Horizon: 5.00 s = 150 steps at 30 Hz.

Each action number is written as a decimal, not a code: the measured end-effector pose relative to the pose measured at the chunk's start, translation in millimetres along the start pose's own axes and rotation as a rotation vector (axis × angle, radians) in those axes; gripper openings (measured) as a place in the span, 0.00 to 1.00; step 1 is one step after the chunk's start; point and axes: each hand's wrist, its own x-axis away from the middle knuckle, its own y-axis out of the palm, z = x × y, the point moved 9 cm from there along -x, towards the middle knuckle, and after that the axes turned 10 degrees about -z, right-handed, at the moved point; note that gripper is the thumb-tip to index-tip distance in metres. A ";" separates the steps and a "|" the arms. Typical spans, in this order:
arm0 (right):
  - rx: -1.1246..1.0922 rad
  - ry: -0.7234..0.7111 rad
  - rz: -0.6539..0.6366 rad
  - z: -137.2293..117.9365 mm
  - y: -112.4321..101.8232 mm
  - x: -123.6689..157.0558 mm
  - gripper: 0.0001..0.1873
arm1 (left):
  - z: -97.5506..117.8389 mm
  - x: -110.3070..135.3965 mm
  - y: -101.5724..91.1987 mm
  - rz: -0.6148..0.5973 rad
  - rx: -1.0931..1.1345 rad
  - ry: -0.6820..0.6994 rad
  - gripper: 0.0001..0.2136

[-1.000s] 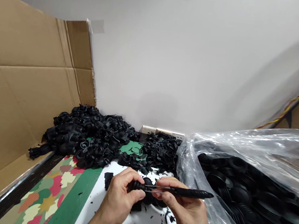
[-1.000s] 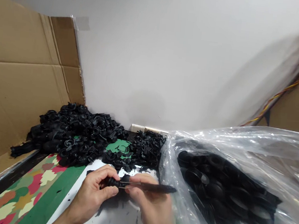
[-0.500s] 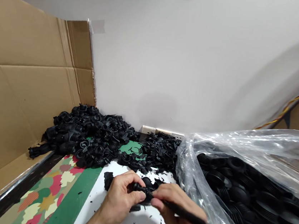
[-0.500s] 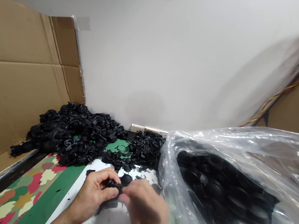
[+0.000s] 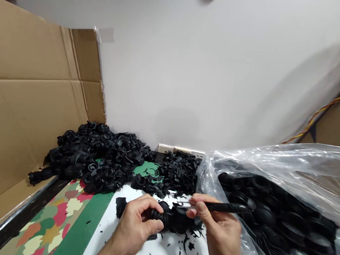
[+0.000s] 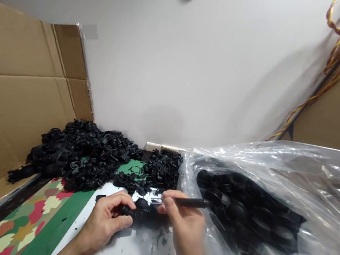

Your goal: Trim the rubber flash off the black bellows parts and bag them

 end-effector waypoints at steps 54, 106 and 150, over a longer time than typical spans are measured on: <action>-0.044 -0.164 -0.220 -9.7 26.1 12.0 0.06 | 0.6 0.6 -2.2 0.019 -0.010 0.051 0.05; -0.065 -0.171 -0.190 -14.5 30.0 10.6 0.08 | 10.7 5.1 -1.7 0.072 -0.213 0.129 0.07; -0.109 0.163 -0.281 10.9 51.9 12.7 0.16 | -25.5 -3.8 8.2 -0.094 0.593 -0.155 0.28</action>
